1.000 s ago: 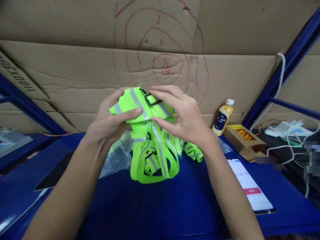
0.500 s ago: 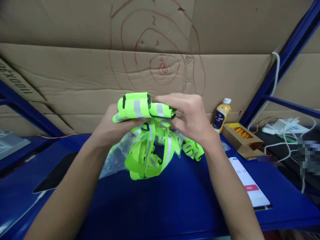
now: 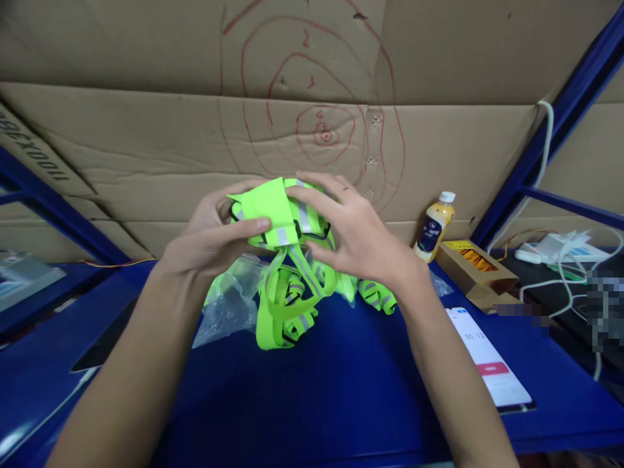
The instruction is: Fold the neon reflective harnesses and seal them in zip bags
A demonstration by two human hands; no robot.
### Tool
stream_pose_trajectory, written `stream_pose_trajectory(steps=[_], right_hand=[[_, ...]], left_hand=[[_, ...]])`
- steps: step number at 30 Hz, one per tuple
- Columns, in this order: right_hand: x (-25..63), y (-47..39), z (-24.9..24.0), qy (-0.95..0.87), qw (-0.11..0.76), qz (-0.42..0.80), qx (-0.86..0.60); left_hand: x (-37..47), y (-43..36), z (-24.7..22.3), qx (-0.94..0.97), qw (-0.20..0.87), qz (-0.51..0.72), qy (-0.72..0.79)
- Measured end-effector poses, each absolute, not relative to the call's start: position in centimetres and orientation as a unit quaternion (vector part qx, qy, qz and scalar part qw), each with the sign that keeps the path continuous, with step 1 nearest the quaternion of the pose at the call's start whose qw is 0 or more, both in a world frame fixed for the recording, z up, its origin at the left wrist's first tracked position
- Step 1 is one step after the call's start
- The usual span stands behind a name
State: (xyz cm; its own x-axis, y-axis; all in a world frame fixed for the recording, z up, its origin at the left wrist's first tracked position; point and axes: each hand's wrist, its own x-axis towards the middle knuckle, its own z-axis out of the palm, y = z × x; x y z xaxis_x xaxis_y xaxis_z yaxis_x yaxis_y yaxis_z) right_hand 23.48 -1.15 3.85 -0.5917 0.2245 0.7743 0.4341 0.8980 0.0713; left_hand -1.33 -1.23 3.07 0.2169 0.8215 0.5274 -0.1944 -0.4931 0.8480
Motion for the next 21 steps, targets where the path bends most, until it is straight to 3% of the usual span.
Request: stream_pose_trajectory(steps=[5, 11, 16, 21], right_hand=[[24.6, -1.9, 4.9, -0.863, 0.448, -0.022, -0.232], [25.3, -1.1, 4.6, -0.871, 0.402, 0.140, -0.244], [25.3, -1.4, 4.7, -0.855, 0.453, 0.100, -0.233], [25.4, -1.2, 4.4, -0.845, 0.489, 0.082, -0.199]], left_hand=[[-2.1, -1.4, 2.9, 0.758, 0.304, 0.525, 0.239], [-1.3, -2.2, 3.4, 0.804, 0.235, 0.493, 0.234], [-0.7, -2.0, 3.1, 0.765, 0.237, 0.533, 0.273], [-0.8, -1.9, 3.4, 0.776, 0.044, 0.549, 0.307]])
